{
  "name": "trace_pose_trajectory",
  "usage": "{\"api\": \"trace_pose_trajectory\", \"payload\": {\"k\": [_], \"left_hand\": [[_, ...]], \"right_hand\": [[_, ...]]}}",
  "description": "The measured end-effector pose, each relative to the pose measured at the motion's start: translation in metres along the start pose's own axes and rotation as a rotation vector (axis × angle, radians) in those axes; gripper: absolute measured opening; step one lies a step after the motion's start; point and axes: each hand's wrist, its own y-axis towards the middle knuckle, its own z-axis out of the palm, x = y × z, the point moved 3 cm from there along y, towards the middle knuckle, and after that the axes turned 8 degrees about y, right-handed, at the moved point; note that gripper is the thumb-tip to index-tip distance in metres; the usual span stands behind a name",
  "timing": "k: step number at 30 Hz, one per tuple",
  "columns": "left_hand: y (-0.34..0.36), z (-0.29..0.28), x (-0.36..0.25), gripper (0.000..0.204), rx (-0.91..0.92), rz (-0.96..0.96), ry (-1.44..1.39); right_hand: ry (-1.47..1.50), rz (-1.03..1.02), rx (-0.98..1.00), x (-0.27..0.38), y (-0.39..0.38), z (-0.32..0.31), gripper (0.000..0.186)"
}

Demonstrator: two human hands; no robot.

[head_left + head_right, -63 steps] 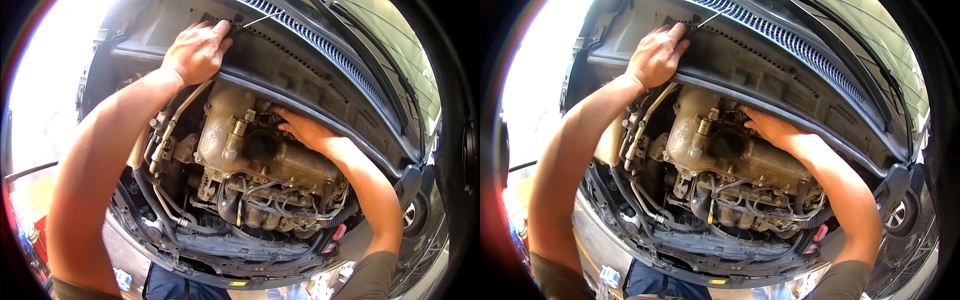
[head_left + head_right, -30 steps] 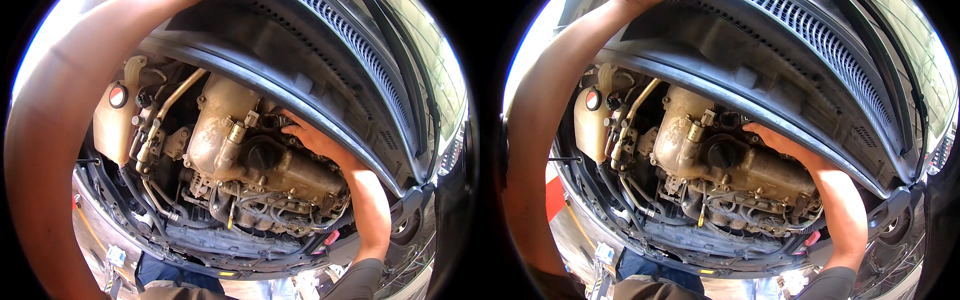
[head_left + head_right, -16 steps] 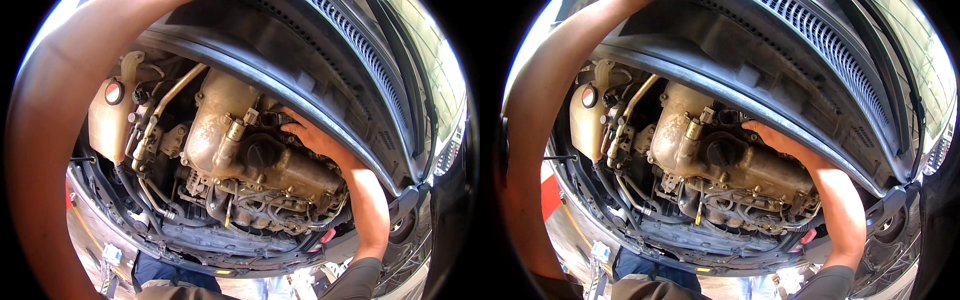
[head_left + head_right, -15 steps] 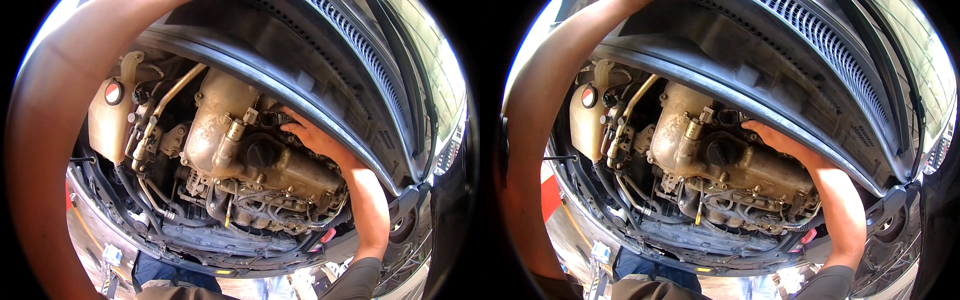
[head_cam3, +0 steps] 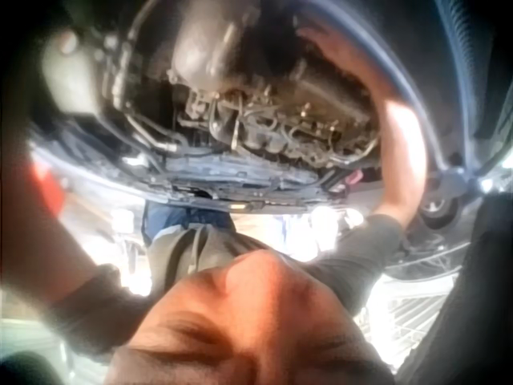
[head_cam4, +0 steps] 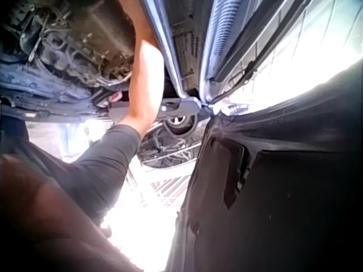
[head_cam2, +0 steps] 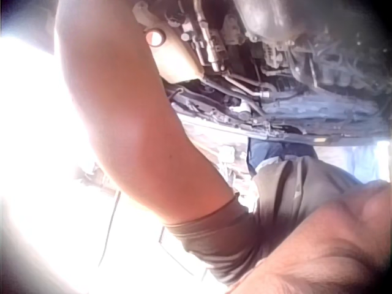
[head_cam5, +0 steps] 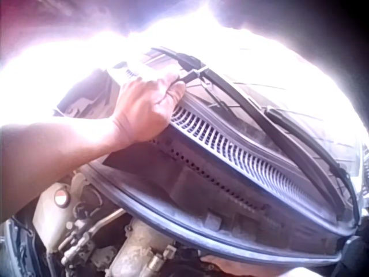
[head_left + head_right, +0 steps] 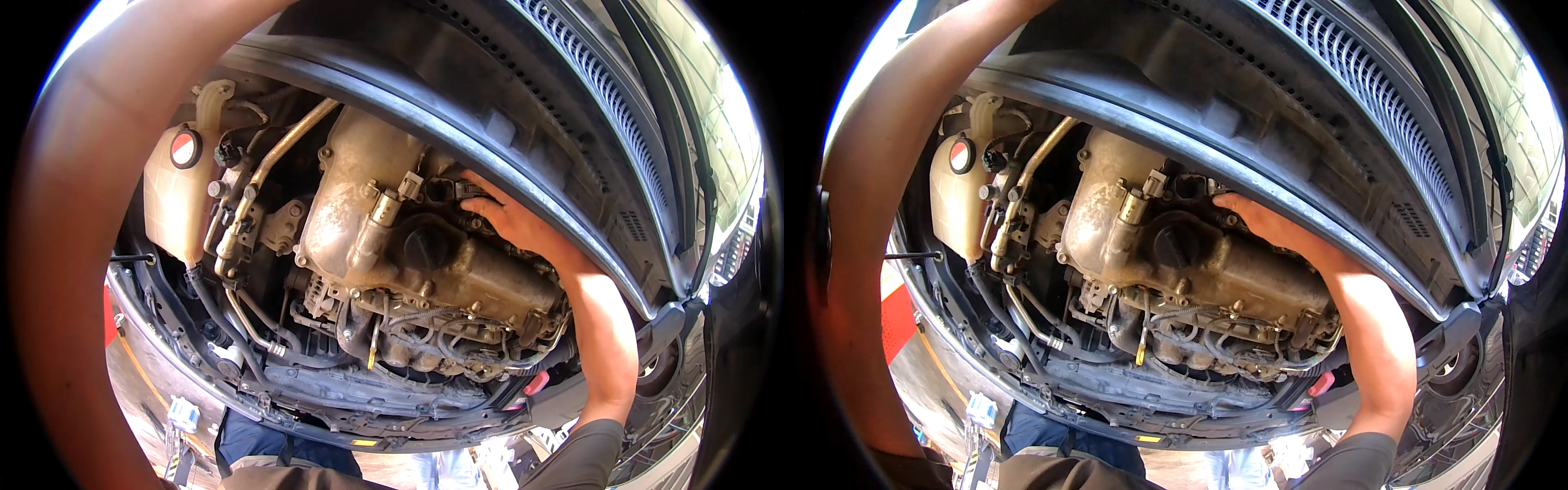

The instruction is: The person opens the car hood, removes the plastic engine cover, and uses a screwdriver and pry tool to disconnect wire harnesses and connectors on top of the engine.

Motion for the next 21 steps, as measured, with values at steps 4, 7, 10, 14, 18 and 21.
{"api": "trace_pose_trajectory", "payload": {"k": [4,7,10,14,18,21], "left_hand": [[-0.002,0.001,-0.001,0.027,0.028,-0.019,-0.012],[-0.001,0.002,0.002,0.028,-0.011,0.001,-0.012],[-0.002,-0.001,0.001,0.028,-0.005,0.007,-0.024],[-0.001,0.002,0.0,0.028,0.003,-0.012,-0.034],[0.002,-0.004,-0.005,0.028,0.015,-0.011,-0.035],[-0.003,-0.002,-0.002,0.027,-0.061,0.042,-0.02]], "right_hand": [[0.273,0.097,0.001,0.001,-0.002,-0.007,0.045],[0.278,0.167,0.078,0.006,0.004,-0.018,0.047],[0.153,0.133,0.071,0.002,0.0,-0.005,0.048],[-0.024,0.034,0.045,-0.004,-0.005,-0.002,0.047],[-0.089,-0.004,0.066,0.003,0.002,-0.007,0.044],[0.015,0.117,0.129,0.011,0.011,-0.013,0.041]]}}
